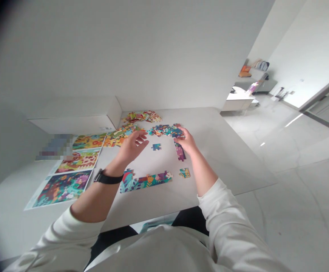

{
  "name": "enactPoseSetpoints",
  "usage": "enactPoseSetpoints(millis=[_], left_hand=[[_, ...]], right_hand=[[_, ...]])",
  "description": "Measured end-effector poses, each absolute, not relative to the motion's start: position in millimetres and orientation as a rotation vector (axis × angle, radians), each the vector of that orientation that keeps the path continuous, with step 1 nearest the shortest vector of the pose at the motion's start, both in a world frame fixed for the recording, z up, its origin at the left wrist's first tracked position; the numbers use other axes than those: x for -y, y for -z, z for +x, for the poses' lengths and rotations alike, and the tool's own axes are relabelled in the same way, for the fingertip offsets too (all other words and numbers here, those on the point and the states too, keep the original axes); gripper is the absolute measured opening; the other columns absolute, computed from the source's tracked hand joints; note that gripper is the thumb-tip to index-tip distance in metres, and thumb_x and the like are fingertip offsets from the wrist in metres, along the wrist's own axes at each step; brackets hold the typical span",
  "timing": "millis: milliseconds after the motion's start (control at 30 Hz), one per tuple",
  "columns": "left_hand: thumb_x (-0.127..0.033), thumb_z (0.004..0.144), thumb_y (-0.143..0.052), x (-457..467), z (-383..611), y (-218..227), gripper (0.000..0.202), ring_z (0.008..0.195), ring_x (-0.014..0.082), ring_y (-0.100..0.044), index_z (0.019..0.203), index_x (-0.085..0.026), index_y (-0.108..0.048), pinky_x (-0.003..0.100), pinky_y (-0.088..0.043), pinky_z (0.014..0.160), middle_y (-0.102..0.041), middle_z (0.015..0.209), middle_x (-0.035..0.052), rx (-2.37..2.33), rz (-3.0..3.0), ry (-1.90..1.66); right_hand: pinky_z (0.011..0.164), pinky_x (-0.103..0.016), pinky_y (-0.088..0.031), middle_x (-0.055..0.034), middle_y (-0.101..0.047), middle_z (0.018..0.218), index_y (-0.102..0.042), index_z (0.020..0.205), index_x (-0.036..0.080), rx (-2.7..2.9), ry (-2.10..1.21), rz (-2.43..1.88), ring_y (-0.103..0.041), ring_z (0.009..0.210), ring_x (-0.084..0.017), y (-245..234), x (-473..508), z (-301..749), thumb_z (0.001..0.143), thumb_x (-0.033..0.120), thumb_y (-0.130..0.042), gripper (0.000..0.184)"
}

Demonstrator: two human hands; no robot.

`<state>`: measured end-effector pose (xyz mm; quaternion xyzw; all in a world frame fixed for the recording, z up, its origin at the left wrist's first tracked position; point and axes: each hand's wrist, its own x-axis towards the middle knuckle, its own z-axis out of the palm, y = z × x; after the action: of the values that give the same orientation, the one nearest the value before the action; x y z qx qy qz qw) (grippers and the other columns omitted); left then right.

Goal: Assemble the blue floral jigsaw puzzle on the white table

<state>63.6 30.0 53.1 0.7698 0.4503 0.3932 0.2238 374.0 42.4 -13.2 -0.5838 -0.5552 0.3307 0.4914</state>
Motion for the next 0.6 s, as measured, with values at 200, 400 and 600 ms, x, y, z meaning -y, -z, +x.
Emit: enactPoseSetpoints(millis=[200,400,600], left_hand=[[-0.022,0.094,-0.072,-38,81,-19,0.037,0.119,0.0286,-0.071,0.131,-0.020,-0.072,0.045,-0.056,0.111,-0.075,0.126,0.0123,-1.217,2.364,-0.943],[-0.019,0.095,-0.067,-39,84,18,0.036,0.132,0.0322,-0.069,0.129,-0.022,-0.079,0.050,-0.052,0.120,-0.075,0.140,0.0133,-1.176,2.512,-0.715],[-0.025,0.098,-0.065,-41,83,21,0.030,0.129,0.0335,-0.070,0.121,-0.026,-0.084,0.054,-0.052,0.118,-0.077,0.140,0.0106,-1.225,2.519,-0.665]], right_hand=[[0.095,-0.037,-0.062,-0.0049,-0.077,0.118,-0.064,0.148,0.027,1.424,-0.676,-1.510,-0.073,0.088,-0.018,12,-39,377,0.082,0.031,-0.079,0.068],[0.098,-0.037,-0.060,-0.0031,-0.080,0.109,-0.074,0.137,0.026,1.640,-0.619,-1.552,-0.074,0.093,-0.019,14,-35,368,0.083,0.020,-0.077,0.054],[0.106,-0.040,-0.056,-0.0058,-0.081,0.118,-0.077,0.138,0.027,1.846,-0.548,-1.580,-0.075,0.108,-0.023,15,-32,361,0.086,0.020,-0.082,0.052]])
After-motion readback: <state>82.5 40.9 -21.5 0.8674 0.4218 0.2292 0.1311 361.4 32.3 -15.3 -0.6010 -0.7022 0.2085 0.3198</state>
